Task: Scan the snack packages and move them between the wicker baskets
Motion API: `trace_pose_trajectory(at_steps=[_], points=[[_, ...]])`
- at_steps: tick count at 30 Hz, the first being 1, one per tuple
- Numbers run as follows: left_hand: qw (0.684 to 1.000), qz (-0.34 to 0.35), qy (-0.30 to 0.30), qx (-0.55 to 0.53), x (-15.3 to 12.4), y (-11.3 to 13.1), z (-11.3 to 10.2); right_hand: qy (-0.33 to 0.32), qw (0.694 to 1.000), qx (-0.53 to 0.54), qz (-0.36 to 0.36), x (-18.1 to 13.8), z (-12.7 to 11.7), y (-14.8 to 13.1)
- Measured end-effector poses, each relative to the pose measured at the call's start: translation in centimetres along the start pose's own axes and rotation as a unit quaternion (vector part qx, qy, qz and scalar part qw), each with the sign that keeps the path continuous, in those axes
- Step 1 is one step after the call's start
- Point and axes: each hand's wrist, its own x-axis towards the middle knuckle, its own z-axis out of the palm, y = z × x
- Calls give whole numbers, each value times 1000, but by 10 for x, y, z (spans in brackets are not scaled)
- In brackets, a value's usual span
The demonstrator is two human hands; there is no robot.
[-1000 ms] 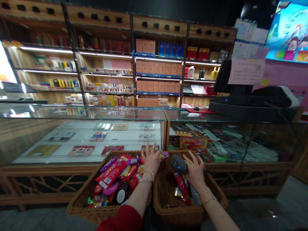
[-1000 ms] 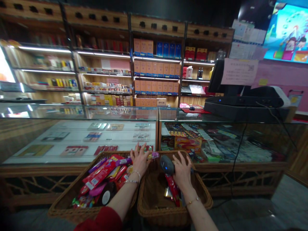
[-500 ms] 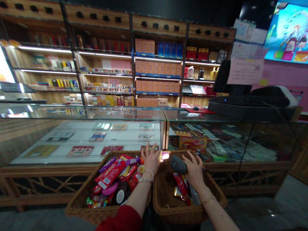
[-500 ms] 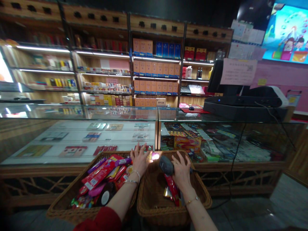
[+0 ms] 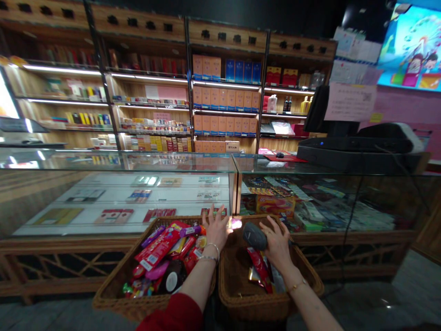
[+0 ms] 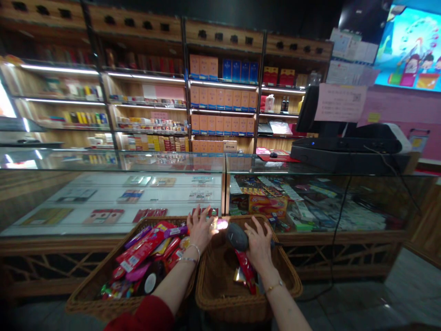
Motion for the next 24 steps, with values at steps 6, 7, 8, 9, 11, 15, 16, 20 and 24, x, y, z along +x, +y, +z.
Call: trace_pose_trajectory(at_steps=[6, 7, 8, 9, 11, 15, 16, 20, 24], points=[[1000, 1, -10, -2, 1, 1, -1, -9, 1000, -16, -2, 0, -1, 0], [1000, 1, -10, -3, 1, 0, -1, -11, 1000, -19, -3, 0, -2, 0], [1000, 0, -9, -4, 1, 0, -1, -14, 1000, -21, -5, 1, -2, 0], [1000, -1, -8, -4, 1, 0, 0, -15, 1000, -24, -7, 1, -2, 0], [1000, -3, -5, -1, 1, 0, 0, -15, 1000, -26, -8, 0, -2, 0], [1000, 0, -1, 3, 0, 1, -2, -6, 1000, -25, -3, -1, 0, 1], [1000, 1, 0, 3, 0, 1, -2, -1, 1000, -27, 0, -1, 1, 2], [1000, -2, 4, 2, 0, 1, -1, 23, 998, -50, 14, -1, 4, 3], [1000, -8, 6, 1, 0, 1, -1, 43, 995, -88, 24, 0, 4, 5]])
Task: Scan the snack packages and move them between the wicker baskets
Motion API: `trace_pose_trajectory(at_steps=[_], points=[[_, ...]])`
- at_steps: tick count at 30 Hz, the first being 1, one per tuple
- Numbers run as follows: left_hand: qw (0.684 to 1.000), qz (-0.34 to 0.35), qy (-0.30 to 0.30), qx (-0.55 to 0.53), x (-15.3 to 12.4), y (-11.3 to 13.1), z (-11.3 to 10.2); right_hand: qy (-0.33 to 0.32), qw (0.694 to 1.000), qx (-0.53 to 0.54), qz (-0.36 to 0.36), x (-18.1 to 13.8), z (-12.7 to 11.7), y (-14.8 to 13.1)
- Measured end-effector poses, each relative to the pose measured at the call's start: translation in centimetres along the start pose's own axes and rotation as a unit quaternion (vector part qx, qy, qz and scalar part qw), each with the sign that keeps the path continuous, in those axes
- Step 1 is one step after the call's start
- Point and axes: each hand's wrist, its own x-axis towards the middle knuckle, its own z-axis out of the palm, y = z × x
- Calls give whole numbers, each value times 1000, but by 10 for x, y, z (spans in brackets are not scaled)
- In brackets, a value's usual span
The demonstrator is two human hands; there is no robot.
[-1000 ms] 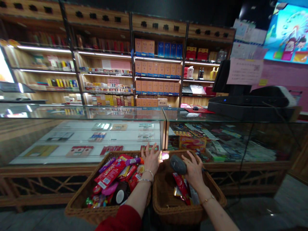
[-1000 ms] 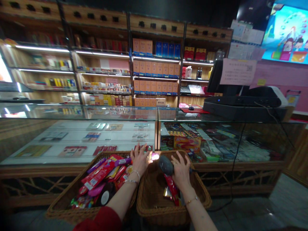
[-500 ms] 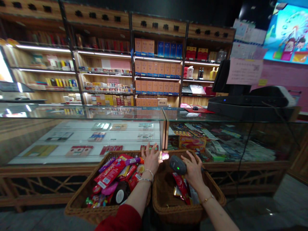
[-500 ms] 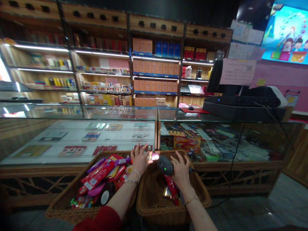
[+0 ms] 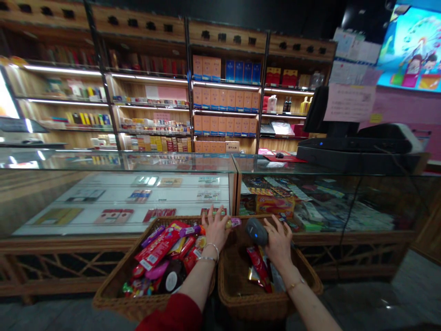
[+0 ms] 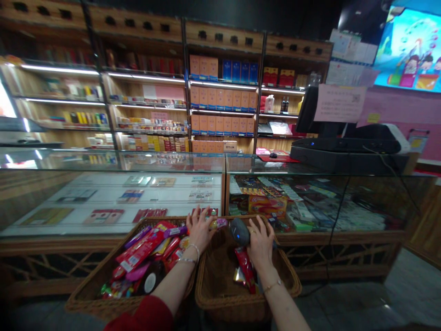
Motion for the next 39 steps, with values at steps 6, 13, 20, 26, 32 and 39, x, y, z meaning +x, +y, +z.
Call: trace_pose_trajectory(at_steps=[6, 13, 20, 26, 32, 39], points=[[1000, -8, 2, -9, -2, 2, -3, -3, 1000, -10, 7, -1, 5, 3], [999, -23, 10, -24, -5, 6, -9, 1, 1000, 2, -1, 0, 8, 3], [998, -59, 5, -32, 1, 0, -21, -20, 1000, -3, 9, 6, 3, 4], [997, -73, 5, -24, -2, -12, -37, -58, 997, -31, 32, 15, -6, -3], [994, -104, 16, 5, -9, -38, -58, -101, 993, -45, 40, 19, -14, -17], [990, -135, 15, 26, -12, -62, -69, -95, 993, -49, 43, 17, -13, -22]])
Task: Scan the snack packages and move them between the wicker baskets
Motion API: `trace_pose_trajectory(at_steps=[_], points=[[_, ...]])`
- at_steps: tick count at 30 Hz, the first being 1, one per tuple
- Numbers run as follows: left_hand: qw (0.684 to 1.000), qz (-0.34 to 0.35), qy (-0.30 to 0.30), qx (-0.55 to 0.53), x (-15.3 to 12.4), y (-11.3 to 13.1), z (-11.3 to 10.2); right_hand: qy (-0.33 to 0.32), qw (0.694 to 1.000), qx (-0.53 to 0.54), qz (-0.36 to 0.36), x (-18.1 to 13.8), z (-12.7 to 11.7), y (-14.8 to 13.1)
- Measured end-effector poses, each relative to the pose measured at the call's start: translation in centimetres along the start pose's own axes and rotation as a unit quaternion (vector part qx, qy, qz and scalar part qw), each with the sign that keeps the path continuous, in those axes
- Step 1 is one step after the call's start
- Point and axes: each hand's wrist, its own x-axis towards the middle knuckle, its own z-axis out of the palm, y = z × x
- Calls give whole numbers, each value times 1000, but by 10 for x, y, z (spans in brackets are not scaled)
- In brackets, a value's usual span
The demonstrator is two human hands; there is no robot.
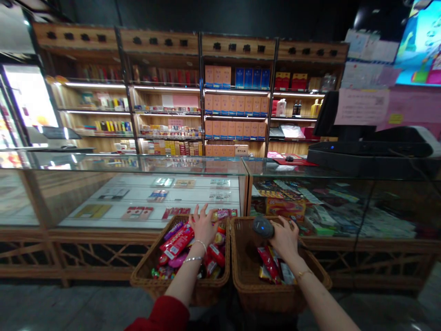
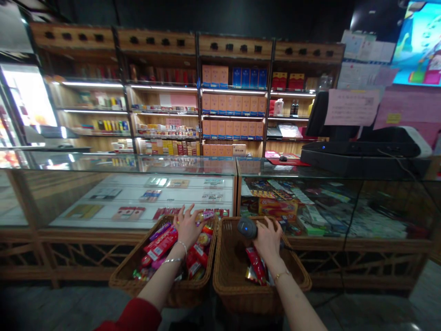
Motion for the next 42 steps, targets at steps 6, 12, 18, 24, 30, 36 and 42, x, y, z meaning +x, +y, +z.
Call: trace_pose_trajectory(at_steps=[6, 12, 18, 24, 30, 36, 42], points=[[998, -21, -51, 21, -3, -6, 8, 17, 1000, 1, -3, -3, 6, 5], [996, -43, -69, 24, -9, -12, 16, 32, 999, 4, 17, -4, 12, 13], [997, -36, -67, 34, -10, -13, 16, 43, 999, 7, 9, -7, 17, 20], [997, -26, -67, 29, -11, -2, 12, 55, 998, -4, 3, -4, 11, 22], [998, 8, -55, 15, -11, 17, 15, 61, 997, -37, 2, -3, 4, 30], [996, 46, -71, 5, -10, 44, 21, 22, 997, -68, 26, -6, -3, 46], [988, 104, -112, -7, -12, 77, 31, -16, 993, -101, 64, -6, -3, 67]])
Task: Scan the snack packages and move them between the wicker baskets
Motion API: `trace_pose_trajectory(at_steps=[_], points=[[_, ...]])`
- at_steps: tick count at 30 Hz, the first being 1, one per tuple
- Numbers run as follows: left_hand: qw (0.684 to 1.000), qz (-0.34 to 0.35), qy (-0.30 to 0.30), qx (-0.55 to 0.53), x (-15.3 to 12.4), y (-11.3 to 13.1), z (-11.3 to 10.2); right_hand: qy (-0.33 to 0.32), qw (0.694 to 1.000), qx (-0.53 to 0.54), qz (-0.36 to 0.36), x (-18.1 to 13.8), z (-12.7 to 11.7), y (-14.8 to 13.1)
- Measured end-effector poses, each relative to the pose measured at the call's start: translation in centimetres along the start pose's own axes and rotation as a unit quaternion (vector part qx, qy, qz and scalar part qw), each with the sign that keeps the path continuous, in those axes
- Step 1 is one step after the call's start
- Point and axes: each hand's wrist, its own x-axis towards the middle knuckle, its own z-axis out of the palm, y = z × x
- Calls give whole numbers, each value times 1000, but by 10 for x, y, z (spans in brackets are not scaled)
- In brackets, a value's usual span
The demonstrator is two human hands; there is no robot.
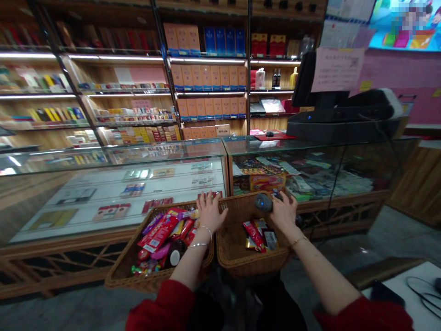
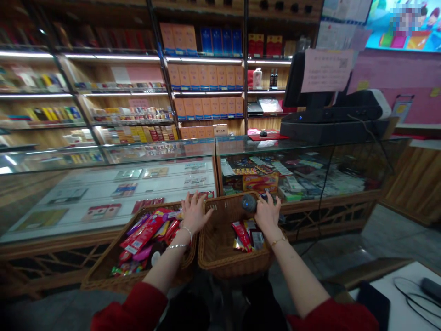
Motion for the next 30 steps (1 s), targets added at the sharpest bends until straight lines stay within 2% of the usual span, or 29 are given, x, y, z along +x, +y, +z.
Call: trace_pose_trajectory(at_steps=[8, 14, 19, 23, 26, 30], points=[[995, 64, -76, -3, 2, 37, 25, -24, 999, -15, 19, 13, 2, 11], [975, 101, -196, 0, 2, 64, 39, -60, 998, -27, 17, 26, 13, 15], [936, 164, -310, 27, 6, 87, 59, -66, 997, -21, 24, 30, 25, 21], [902, 217, -371, 39, 8, 106, 79, -71, 997, -16, 27, 31, 30, 25], [874, 274, -401, 35, 9, 117, 96, -65, 997, -15, 29, 32, 31, 26], [842, 362, -397, 45, 9, 128, 120, -61, 997, -8, 40, 34, 31, 26]])
